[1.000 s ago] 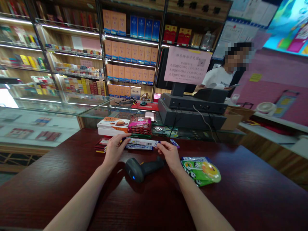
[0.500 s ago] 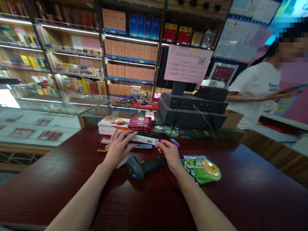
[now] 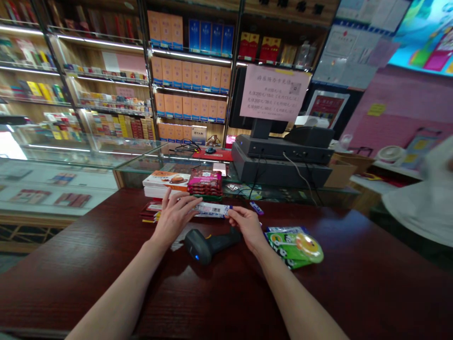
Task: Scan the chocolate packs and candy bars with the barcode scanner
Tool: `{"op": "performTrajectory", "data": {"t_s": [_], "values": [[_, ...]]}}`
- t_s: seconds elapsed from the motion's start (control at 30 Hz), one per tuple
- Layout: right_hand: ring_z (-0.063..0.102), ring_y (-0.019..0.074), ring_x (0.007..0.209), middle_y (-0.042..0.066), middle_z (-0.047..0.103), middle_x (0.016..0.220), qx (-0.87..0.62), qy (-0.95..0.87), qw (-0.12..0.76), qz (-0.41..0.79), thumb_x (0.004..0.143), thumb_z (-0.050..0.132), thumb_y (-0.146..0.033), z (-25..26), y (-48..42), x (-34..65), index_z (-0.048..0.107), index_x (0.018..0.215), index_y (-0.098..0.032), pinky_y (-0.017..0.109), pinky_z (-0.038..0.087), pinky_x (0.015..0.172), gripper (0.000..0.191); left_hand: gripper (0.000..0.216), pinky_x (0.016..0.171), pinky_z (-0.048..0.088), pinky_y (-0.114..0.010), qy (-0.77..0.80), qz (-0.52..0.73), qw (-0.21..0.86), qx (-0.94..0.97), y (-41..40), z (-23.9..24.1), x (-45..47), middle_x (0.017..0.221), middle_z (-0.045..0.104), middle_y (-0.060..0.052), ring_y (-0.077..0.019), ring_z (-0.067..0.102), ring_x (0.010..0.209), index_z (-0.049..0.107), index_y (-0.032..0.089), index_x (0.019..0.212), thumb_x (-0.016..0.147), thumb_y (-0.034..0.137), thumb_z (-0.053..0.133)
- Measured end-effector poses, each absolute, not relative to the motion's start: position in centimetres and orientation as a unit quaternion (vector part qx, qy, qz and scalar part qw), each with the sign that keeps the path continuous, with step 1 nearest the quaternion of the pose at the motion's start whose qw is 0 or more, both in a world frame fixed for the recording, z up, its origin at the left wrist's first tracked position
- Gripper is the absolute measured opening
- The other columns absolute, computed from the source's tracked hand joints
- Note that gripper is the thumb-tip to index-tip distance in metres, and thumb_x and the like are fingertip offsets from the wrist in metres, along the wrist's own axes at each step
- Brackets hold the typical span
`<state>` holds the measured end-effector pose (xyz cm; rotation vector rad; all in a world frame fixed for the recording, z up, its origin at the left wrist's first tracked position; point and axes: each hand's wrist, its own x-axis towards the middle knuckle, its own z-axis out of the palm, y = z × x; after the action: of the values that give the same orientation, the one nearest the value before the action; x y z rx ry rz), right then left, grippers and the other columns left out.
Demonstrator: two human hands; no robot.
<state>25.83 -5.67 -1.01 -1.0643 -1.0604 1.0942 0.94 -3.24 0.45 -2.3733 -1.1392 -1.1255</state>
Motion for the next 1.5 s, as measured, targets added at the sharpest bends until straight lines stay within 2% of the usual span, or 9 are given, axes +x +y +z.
{"op": "performTrajectory", "data": {"t_s": [0.2, 0.33, 0.43, 0.6, 0.8, 0.97, 1.1, 1.33, 1.5], "values": [[0.061, 0.0117, 0.061, 0.003, 0.075, 0.077, -0.445, -0.463, 0.594, 0.485, 0.067, 0.082, -0.040, -1.0, -5.6, 26.2, 0.076, 0.108, -0.017, 0.024, 0.045, 0.057, 0.048, 0.039, 0.123, 0.012, -0.060, -0.392, -0.394, 0.145, -0.818, -3.1, 0.2, 0.8, 0.117, 0.073, -0.003, -0.0274, 0.057, 0.118, 0.064, 0.036, 0.131, 0.093, 0.034, 0.063], [0.064, 0.0138, 0.068, 0.004, 0.076, 0.084, -0.451, -0.488, 0.588, 0.461, 0.072, 0.077, -0.043, -1.0, -5.7, 26.5, 0.069, 0.117, -0.017, 0.025, 0.047, 0.060, 0.053, 0.036, 0.123, 0.014, -0.060, -0.399, -0.393, 0.182, -0.808, -3.0, 0.0, 0.5, 0.117, 0.073, -0.003, -0.0264, 0.057, 0.117, 0.064, 0.033, 0.130, 0.093, 0.034, 0.062], [0.066, 0.0156, 0.073, 0.004, 0.076, 0.089, -0.457, -0.514, 0.588, 0.426, 0.078, 0.073, -0.045, -1.0, -5.7, 26.8, 0.065, 0.117, -0.018, 0.027, 0.049, 0.064, 0.048, 0.034, 0.123, 0.016, -0.058, -0.406, -0.392, 0.207, -0.799, -2.9, 0.0, 0.3, 0.117, 0.073, -0.003, -0.0260, 0.057, 0.116, 0.065, 0.030, 0.128, 0.094, 0.033, 0.062], [0.069, 0.0195, 0.084, 0.005, 0.074, 0.094, -0.456, -0.579, 0.584, 0.341, 0.083, 0.069, -0.045, -1.2, -5.7, 27.6, 0.062, 0.105, -0.021, 0.033, 0.052, 0.077, 0.033, 0.034, 0.122, 0.018, -0.058, -0.419, -0.392, 0.222, -0.788, -2.8, 0.1, -0.1, 0.116, 0.074, -0.002, -0.0263, 0.058, 0.114, 0.065, 0.029, 0.127, 0.093, 0.033, 0.063], [0.067, 0.0205, 0.101, 0.004, 0.071, 0.106, -0.430, -0.711, 0.476, 0.287, 0.086, 0.070, -0.036, -0.5, -6.9, 28.1, 0.060, 0.109, -0.024, 0.037, 0.050, 0.093, 0.029, 0.032, 0.121, 0.017, -0.057, -0.432, -0.400, 0.247, -0.770, -2.6, -0.1, -0.6, 0.113, 0.074, -0.002, -0.0271, 0.058, 0.114, 0.067, 0.030, 0.125, 0.093, 0.033, 0.064], [0.059, 0.0255, 0.116, 0.005, 0.065, 0.123, -0.426, -0.822, 0.303, 0.225, 0.071, 0.086, -0.039, 0.6, -8.6, 28.1, 0.061, 0.123, -0.027, 0.042, 0.044, 0.102, 0.058, 0.032, 0.121, 0.017, -0.056, -0.439, -0.405, 0.254, -0.761, -2.5, -0.2, -0.8, 0.114, 0.074, -0.002, -0.0270, 0.058, 0.114, 0.066, 0.030, 0.124, 0.092, 0.033, 0.064], [0.056, 0.0279, 0.122, 0.006, 0.063, 0.133, -0.414, -0.861, 0.217, 0.198, 0.066, 0.090, -0.033, 0.3, -8.9, 27.7, 0.056, 0.132, -0.028, 0.043, 0.040, 0.104, 0.075, 0.032, 0.121, 0.016, -0.056, -0.448, -0.408, 0.254, -0.754, -2.6, -0.1, -1.0, 0.115, 0.074, -0.002, -0.0276, 0.058, 0.114, 0.066, 0.030, 0.124, 0.092, 0.032, 0.065], [0.060, 0.0259, 0.119, 0.005, 0.067, 0.127, -0.400, -0.877, 0.198, 0.179, 0.076, 0.078, -0.026, -0.6, -8.6, 26.9, 0.056, 0.133, -0.027, 0.042, 0.038, 0.104, 0.060, 0.033, 0.121, 0.015, -0.056, -0.457, -0.408, 0.256, -0.747, -2.4, -0.2, -1.4, 0.116, 0.074, -0.002, -0.0279, 0.057, 0.116, 0.066, 0.030, 0.125, 0.092, 0.031, 0.064], [0.062, 0.0241, 0.115, 0.005, 0.070, 0.120, -0.382, -0.884, 0.220, 0.155, 0.074, 0.074, -0.019, -0.8, -8.7, 26.6, 0.058, 0.131, -0.025, 0.042, 0.037, 0.107, 0.059, 0.034, 0.121, 0.017, -0.056, -0.466, -0.406, 0.253, -0.744, -2.4, -0.2, -1.5, 0.116, 0.073, -0.003, -0.0285, 0.056, 0.116, 0.066, 0.031, 0.126, 0.092, 0.032, 0.063]]}}
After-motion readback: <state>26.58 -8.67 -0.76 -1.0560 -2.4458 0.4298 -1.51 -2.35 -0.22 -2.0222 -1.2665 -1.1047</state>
